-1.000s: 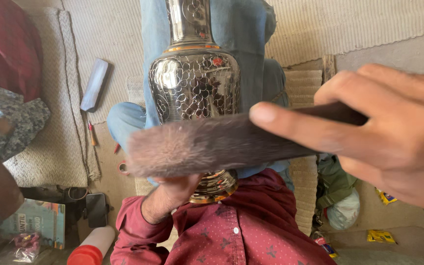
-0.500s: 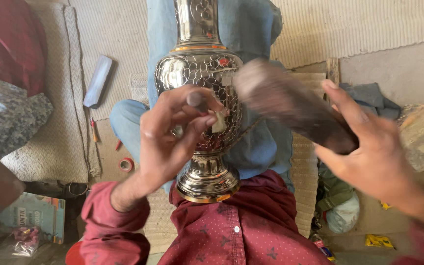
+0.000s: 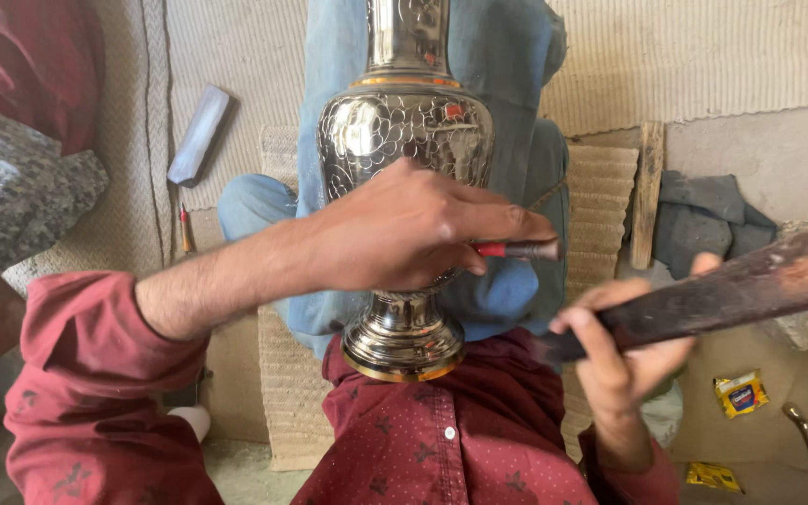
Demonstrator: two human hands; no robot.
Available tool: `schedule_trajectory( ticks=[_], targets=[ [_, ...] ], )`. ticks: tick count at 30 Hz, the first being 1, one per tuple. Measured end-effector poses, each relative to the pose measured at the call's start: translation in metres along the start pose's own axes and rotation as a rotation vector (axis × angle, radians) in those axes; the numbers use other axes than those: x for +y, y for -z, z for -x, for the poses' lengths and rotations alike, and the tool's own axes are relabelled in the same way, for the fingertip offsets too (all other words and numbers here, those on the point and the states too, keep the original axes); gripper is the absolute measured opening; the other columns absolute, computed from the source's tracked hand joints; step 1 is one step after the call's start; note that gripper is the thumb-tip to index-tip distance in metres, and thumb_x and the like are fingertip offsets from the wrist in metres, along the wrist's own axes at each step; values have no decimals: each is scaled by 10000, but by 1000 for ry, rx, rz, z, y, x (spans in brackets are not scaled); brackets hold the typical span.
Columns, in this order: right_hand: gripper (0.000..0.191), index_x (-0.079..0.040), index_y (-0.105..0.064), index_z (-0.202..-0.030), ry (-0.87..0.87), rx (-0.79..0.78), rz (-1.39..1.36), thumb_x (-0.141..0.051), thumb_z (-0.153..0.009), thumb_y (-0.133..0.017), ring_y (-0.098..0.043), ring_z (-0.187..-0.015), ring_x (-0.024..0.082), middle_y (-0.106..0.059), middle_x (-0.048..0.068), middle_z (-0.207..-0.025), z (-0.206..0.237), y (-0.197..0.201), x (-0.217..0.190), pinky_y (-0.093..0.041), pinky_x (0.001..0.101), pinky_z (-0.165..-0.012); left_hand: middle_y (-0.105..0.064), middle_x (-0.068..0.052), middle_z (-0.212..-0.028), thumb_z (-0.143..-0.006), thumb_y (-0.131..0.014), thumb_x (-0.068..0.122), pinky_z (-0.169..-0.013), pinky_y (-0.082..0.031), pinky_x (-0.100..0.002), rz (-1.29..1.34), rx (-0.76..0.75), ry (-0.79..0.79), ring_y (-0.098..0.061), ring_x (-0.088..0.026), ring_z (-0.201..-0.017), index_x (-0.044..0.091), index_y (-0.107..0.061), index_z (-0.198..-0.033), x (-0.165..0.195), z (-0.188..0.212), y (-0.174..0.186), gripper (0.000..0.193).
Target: The person sits on the floor with a silver vase held between their legs and engraves a decorative pattern into its surface. They hold a chisel against the metal with one hand and strike it with a wooden mallet in the other, repositioning the chisel repeatedly to work across the vase body.
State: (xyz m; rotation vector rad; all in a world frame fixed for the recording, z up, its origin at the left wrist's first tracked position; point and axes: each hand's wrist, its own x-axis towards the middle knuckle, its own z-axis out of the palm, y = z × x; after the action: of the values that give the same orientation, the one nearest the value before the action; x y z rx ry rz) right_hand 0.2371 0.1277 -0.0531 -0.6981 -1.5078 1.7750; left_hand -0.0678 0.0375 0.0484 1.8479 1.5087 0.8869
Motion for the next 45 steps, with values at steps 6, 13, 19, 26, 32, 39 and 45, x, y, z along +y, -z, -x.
schedule_trajectory(
  ticks=[6, 13, 19, 26, 32, 39, 45],
  targets=[
    [869, -114, -99, -1518, 93, 272, 74, 111, -916, -684, -599, -680, 232, -557, 143, -955, 17, 11, -7, -572, 375, -597, -714, -30, -1324, -825, -814, 167, -824, -612, -391, 52, -82, -76, -730, -278, -1104, 168, -604, -1408, -6, -6, 5, 619],
    [705, -112, -346, -1409, 171, 75, 765, 163, -884, -728, -578, -719, 339, -595, 209, -982, 27, 3, 2, -509, 405, -627, -708, -4, -1342, -821, -795, 132, -810, -619, -364, 105, -124, -128, -734, -243, -1132, 201, -644, -1377, -3, -9, 10, 580],
    [677, 11, -291, -1393, 178, 187, 377, 6, -891, -744, -644, -932, 188, -620, 91, -1081, 39, 7, 39, -580, 298, -810, -762, 4, -1189, -841, -764, 142, -620, -572, -353, 68, -348, -161, -765, -171, -927, 232, -635, -1396, -9, -21, 4, 576],
    [542, -30, -421, -1280, 404, 114, 732, 99, -847, -720, -636, -899, 272, -594, 190, -1069, 51, 26, 75, -545, 377, -771, -819, 31, -1025, -884, -708, 99, -600, -557, -335, 216, -613, -237, -778, -114, -796, 209, -664, -1343, -18, -38, -11, 474],
    [764, 109, -239, -1462, 243, 139, 623, -4, -941, -785, -631, -889, 213, -568, 165, -1122, 57, 24, 77, -545, 330, -772, -805, 10, -1015, -842, -734, 83, -693, -541, -408, 235, -522, -129, -777, -138, -895, 166, -630, -1375, -22, -47, 3, 549],
    [500, 46, -395, -1307, 213, 257, 441, 33, -963, -757, -650, -752, 224, -592, 146, -1043, 52, 19, 54, -610, 319, -669, -808, 55, -1060, -859, -696, 130, -716, -532, -395, 311, -756, -169, -762, -135, -874, 209, -592, -1417, -23, -59, 12, 574],
    [513, 79, -366, -1235, 562, 112, 897, 63, -868, -724, -641, -727, 303, -595, 200, -950, 38, 10, 44, -541, 387, -644, -808, 65, -1063, -867, -693, 145, -741, -552, -351, 366, -807, -169, -779, -113, -867, 239, -593, -1422, -23, -60, 10, 572]
  ],
)
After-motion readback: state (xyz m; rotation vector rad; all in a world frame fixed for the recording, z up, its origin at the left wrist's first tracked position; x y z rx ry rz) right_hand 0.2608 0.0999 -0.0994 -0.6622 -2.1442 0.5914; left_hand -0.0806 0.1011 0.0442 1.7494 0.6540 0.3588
